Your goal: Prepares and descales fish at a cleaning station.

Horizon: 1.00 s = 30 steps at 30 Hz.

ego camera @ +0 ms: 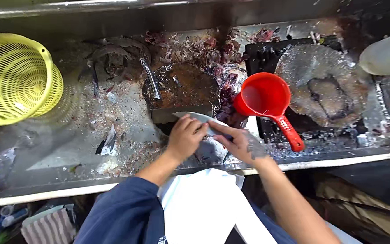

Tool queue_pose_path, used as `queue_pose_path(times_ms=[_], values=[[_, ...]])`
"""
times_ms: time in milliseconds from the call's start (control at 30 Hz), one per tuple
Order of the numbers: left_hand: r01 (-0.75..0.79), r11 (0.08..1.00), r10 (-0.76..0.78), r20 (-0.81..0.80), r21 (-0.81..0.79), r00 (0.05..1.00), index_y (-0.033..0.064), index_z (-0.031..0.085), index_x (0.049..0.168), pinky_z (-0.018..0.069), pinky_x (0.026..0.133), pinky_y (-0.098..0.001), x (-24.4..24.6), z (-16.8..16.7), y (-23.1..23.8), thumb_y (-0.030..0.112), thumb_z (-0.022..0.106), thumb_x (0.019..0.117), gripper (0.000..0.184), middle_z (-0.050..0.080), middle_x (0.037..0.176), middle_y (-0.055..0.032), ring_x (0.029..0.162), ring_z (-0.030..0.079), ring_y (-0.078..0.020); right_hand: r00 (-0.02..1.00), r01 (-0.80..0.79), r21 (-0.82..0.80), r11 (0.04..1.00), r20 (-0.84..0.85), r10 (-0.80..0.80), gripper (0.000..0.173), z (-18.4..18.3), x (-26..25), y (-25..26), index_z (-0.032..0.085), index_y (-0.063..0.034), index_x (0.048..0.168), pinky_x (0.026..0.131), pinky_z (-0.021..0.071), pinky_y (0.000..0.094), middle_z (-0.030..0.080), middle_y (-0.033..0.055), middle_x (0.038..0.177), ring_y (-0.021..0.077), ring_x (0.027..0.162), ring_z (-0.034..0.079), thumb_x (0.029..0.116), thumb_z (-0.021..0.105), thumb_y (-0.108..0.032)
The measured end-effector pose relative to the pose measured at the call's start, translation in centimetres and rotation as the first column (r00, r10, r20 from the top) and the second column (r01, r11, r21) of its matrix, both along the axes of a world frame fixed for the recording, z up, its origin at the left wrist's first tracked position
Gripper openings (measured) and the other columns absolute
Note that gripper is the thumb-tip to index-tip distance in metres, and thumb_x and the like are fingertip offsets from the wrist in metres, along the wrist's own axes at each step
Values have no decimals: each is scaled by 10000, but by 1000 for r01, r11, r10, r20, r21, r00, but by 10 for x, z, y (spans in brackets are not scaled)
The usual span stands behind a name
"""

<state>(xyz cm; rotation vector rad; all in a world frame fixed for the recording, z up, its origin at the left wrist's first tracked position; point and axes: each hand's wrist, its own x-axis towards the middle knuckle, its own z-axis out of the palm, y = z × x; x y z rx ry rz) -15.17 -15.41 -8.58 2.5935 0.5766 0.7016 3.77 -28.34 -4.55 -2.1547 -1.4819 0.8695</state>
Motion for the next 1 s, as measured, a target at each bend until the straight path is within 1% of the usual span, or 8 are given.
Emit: queue_pose_path(times_ms=[100, 200, 300, 400, 567, 633, 800, 1000], values=[[147, 988, -145, 64, -37, 987, 180, 787, 1112, 432, 1154, -452, 49, 3, -8, 149, 652, 988, 186, 736, 1015, -21, 1063, 678, -196, 994, 87, 57, 995, 55, -90, 448, 8, 29, -28, 639, -293, 1427, 763, 603, 516, 771, 76, 1127, 207, 839, 745, 1026, 552, -474], [111, 992, -101, 152, -57, 983, 120, 776, 1149, 440, 1164, -468, 16, -4, 1, 120, 683, 974, 198, 745, 1090, -63, 1120, 684, -224, 1000, -6, -17, 1000, 27, 7, 459, 15, 4, -2, 615, -261, 1453, 777, 593, 557, 770, 116, 1070, 260, 835, 740, 1042, 541, -452], [-75, 996, 68, 137, 44, 988, 111, 782, 1126, 485, 1116, -492, -50, -8, 11, 149, 707, 968, 179, 751, 1082, -91, 1076, 707, -246, 990, -141, -35, 989, -12, 141, 459, 6, -41, 35, 563, -386, 1484, 759, 580, 572, 771, 74, 972, 267, 807, 724, 1046, 517, -516], [-100, 990, 90, 102, 99, 991, 129, 792, 1101, 475, 1111, -517, -44, -6, 13, 175, 715, 953, 173, 747, 1033, -88, 1033, 704, -257, 992, -124, -2, 992, 35, 124, 439, -1, -37, 31, 532, -480, 1477, 712, 584, 563, 766, 41, 935, 240, 767, 716, 1045, 496, -547], [153, 988, -151, 129, 0, 980, 164, 785, 1124, 432, 1158, -443, 39, 0, -1, 160, 632, 1007, 193, 738, 1002, -21, 1050, 680, -193, 988, 32, 71, 997, 152, -42, 479, 12, 13, -24, 588, -283, 1481, 769, 599, 574, 767, 88, 1176, 270, 886, 765, 1045, 516, -468], [143, 988, -130, 176, -60, 976, 129, 785, 1124, 442, 1157, -443, 28, -1, -2, 130, 623, 1009, 198, 749, 1002, -39, 1061, 694, -198, 992, 42, 49, 998, 118, -48, 466, 15, -3, -18, 604, -231, 1468, 771, 595, 583, 772, 118, 1139, 296, 870, 763, 1038, 553, -404], [-57, 998, 57, 80, -11, 995, 141, 788, 1126, 477, 1132, -459, -62, -2, 23, 194, 640, 1016, 191, 751, 1068, -50, 1077, 702, -201, 997, -82, -76, 994, -8, 82, 482, 7, -67, 37, 539, -368, 1509, 824, 596, 527, 776, 46, 1085, 242, 890, 744, 1058, 469, -525], [156, 982, -153, 41, -109, 987, 194, 768, 1176, 457, 1137, -441, 28, 12, 2, 172, 598, 1022, 230, 726, 1057, -43, 1093, 672, -219, 985, 111, 57, 992, 129, -118, 452, 18, -7, -19, 608, -257, 1464, 842, 604, 569, 751, 67, 1233, 261, 959, 762, 1035, 573, -396]])
